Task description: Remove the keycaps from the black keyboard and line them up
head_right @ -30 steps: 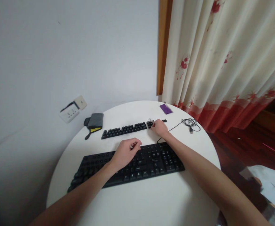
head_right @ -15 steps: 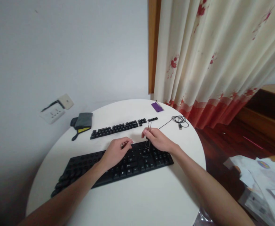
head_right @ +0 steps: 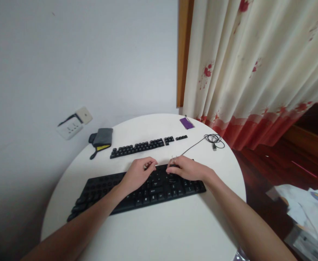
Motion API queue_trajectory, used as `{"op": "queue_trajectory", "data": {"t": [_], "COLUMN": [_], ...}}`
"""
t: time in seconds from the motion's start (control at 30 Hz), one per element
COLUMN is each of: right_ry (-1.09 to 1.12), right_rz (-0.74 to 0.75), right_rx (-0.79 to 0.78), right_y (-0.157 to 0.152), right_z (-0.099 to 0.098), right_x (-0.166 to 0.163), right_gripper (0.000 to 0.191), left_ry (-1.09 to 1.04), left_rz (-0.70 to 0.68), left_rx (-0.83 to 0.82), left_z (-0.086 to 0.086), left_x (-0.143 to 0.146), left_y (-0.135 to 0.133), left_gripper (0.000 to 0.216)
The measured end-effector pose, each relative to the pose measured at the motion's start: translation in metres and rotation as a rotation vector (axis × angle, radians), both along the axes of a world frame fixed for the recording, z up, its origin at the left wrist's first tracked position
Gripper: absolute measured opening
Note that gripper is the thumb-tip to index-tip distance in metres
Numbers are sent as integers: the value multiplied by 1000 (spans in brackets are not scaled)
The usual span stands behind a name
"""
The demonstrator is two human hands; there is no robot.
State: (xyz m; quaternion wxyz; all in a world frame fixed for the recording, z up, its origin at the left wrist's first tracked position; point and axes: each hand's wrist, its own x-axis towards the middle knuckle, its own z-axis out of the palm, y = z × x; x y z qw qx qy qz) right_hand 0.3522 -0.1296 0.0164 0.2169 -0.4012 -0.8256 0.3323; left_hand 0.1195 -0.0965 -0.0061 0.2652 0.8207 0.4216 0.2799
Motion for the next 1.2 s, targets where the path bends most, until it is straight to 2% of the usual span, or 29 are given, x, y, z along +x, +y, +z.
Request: {"op": "queue_trajectory", "data": {"t": [0.13,0.27,0.37,0.5,0.63,0.83,0.97,1.2], "right_ry": [-40,-30,-28,-72,-82,-80,-44,41], "right_rz": [-153,-279,-215,-74,-13,-222,-260,-360], "right_rx": [43,-31,-57,46,86,112,18,-23], "right_y": [4,10,9,0,-4,2,4,9], "right_z": [-7,-16,-14,-3,-1,-10,-15,-26], "right_x": [-5,-7,-5,-1,-3,-9,-11,-12], "right_gripper": [33,43,43,33,33,39,44,43], "left_ry": [11,66,104,91,95,101,118,157], "left_rz": [-7,-31,-55,-65,-64,-61,-64,-71], "left_rx": [1,-1,3,7,21,44,65,68], "left_z": [0,-1,-1,0,0,1,-1,0], "left_x": [1,2,2,2,2,3,4,4], "left_y": [-1,-2,-4,-4,-4,-5,-5,-5], "left_gripper": [23,25,27,28,27,25,25,26]}}
